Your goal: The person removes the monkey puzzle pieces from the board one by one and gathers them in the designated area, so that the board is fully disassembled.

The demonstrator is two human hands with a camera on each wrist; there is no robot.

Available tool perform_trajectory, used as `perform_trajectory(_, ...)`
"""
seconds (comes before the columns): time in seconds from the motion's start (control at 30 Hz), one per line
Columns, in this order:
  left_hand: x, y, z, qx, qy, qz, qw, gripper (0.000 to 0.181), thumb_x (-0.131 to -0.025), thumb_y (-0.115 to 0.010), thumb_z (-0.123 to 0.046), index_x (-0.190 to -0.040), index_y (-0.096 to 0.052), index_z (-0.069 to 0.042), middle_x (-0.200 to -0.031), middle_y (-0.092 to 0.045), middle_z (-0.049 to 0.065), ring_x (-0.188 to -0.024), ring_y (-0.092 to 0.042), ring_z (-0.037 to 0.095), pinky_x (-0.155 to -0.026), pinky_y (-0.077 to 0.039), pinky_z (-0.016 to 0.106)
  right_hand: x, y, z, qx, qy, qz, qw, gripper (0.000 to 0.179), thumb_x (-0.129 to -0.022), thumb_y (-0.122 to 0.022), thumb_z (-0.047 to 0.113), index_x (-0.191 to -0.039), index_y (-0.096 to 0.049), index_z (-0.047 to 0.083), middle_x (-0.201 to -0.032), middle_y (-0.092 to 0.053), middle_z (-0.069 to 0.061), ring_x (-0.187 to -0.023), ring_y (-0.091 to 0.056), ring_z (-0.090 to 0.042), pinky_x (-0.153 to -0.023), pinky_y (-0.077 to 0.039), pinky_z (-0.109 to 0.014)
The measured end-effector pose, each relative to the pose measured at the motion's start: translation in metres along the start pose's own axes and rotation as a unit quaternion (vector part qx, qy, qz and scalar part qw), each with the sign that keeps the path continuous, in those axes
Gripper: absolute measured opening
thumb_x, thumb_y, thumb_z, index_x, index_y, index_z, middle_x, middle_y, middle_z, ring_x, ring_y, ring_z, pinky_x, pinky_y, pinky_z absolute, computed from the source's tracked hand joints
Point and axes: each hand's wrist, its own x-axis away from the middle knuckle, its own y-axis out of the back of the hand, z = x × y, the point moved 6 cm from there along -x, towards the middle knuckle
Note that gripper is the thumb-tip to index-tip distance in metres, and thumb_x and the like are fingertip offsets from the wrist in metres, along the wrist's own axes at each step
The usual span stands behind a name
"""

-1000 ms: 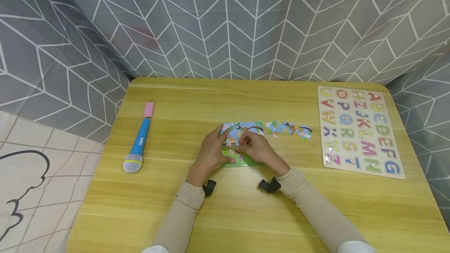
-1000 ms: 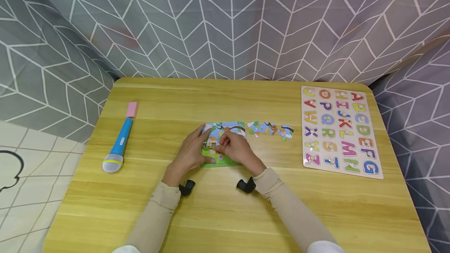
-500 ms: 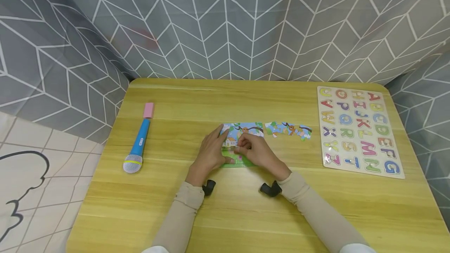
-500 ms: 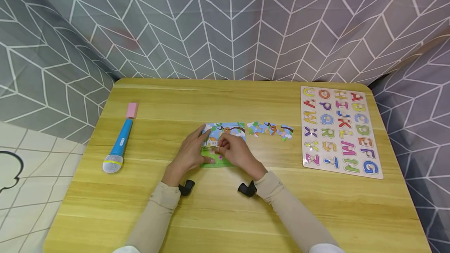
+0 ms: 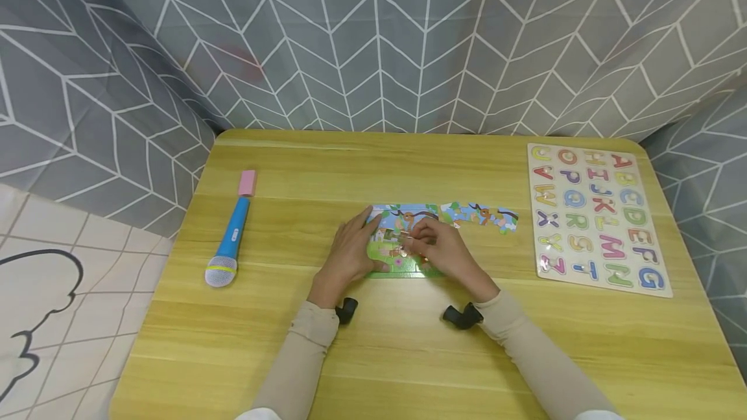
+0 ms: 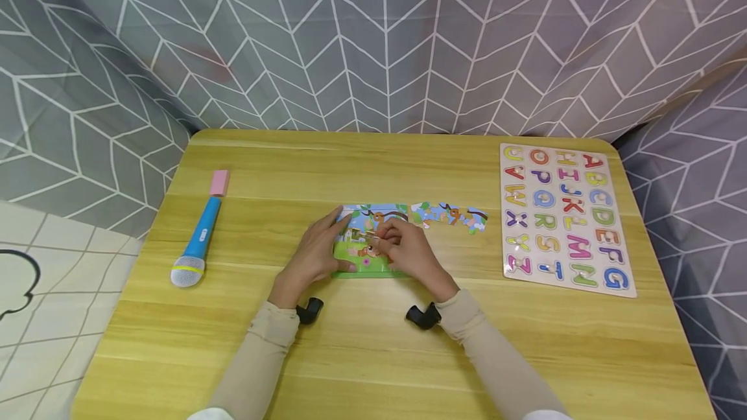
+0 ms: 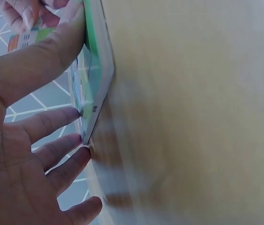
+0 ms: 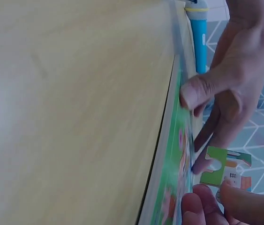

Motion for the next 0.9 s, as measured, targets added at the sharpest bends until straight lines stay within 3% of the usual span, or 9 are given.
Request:
perform_trajectory(0.13, -0.001, 0.001, 0.0, -0.002, -0.003, -0.001, 1.0, 0.108, -0.067, -0.093, -0.032, -0.157, -0.036, -0.014, -0.17, -0.017, 0.006, -0.156, -0.021, 0.033, -0.129, -0.009, 0.06, 0.004, 0.011, -0.005, 0.003, -0.005, -0.023, 0.9997, 0.012, -0.093, -0.072, 0.017, -0.099, -0.065, 0.009, -0.098, -0.077, -0.011, -0.095, -0.074, -0.027, -0.087, -0.059, -0.045)
perform_trajectory(0.43, 0.0, 0.002, 0.002, -0.007, -0.009, 0.005, 0.9999, 0.11, -0.066, -0.093, -0.032, -0.157, -0.035, -0.013, -0.17, -0.016, 0.009, -0.157, -0.015, 0.037, -0.129, -0.008, 0.06, 0.016, 0.031, -0.024, -0.029, -0.028, -0.053, 0.9978, 0.017, -0.094, -0.072, 0.019, -0.101, -0.066, 0.006, -0.093, -0.077, -0.013, -0.083, -0.073, -0.017, -0.072, -0.057, -0.024)
perform_trajectory(0.63, 0.002, 0.005, 0.006, -0.017, -0.003, 0.013, 0.9998, 0.11, -0.067, -0.093, -0.032, -0.157, -0.033, -0.013, -0.17, -0.015, 0.008, -0.158, -0.015, 0.037, -0.129, -0.009, 0.059, 0.023, 0.043, -0.04, -0.042, -0.045, -0.07, 0.9956, 0.018, -0.096, -0.07, 0.018, -0.108, -0.066, 0.005, -0.095, -0.077, -0.015, -0.08, -0.072, -0.011, -0.07, -0.057, -0.019)
perform_trajectory(0.9, 0.003, 0.009, 0.011, -0.005, 0.005, 0.011, 0.9999, 0.109, -0.068, -0.093, -0.029, -0.157, -0.033, -0.012, -0.171, -0.014, 0.007, -0.158, -0.014, 0.036, -0.128, -0.008, 0.061, 0.034, 0.059, -0.055, -0.064, -0.061, -0.083, 0.9926, 0.026, -0.098, -0.067, 0.02, -0.114, -0.064, -0.001, -0.1, -0.076, -0.022, -0.076, -0.074, -0.01, -0.068, -0.061, -0.023)
